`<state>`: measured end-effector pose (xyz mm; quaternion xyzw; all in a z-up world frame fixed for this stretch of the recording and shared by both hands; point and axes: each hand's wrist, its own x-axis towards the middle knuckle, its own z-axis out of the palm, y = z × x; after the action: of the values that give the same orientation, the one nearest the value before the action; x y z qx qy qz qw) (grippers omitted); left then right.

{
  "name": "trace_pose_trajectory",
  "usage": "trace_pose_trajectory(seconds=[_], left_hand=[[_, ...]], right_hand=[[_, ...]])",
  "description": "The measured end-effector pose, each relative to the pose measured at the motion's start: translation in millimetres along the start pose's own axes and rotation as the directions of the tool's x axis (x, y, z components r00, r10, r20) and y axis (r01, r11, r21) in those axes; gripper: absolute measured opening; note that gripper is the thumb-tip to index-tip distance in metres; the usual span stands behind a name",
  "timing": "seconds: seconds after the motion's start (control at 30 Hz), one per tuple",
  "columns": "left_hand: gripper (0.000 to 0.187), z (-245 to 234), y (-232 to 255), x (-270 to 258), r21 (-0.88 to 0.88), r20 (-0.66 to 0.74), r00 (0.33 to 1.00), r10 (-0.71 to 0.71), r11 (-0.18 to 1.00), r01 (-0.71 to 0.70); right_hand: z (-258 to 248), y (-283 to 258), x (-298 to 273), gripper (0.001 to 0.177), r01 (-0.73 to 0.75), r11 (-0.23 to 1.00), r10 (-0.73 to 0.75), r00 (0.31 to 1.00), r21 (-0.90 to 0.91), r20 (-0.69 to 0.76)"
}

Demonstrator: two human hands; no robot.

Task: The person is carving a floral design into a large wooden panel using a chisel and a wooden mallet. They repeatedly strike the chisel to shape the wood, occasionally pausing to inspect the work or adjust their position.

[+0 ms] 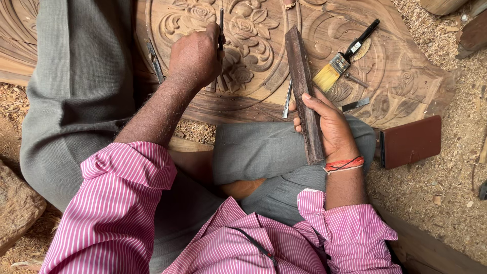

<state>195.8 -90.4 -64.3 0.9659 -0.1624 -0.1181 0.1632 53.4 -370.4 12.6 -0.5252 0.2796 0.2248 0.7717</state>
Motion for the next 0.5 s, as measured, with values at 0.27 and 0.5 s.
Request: trace_pose_trajectory(seconds=[0.27,0.5], left_hand=[[0.033,0.3,1.0,-1.8,-0.005,-0.011,1.000,0.006,1.000,-0.006],[0.029,2.5,3.6,-2.2,-0.012,0.008,1.000,0.013,1.000,-0.013]], right_hand=[[-0.7,0.8,0.5,0.038,0.002,1.000,-0.002,1.000,-0.018,0.007],[-3.6,2.2,1.6,0.043,0.010,0.999,-0.010,1.000,-0.031,0.006]])
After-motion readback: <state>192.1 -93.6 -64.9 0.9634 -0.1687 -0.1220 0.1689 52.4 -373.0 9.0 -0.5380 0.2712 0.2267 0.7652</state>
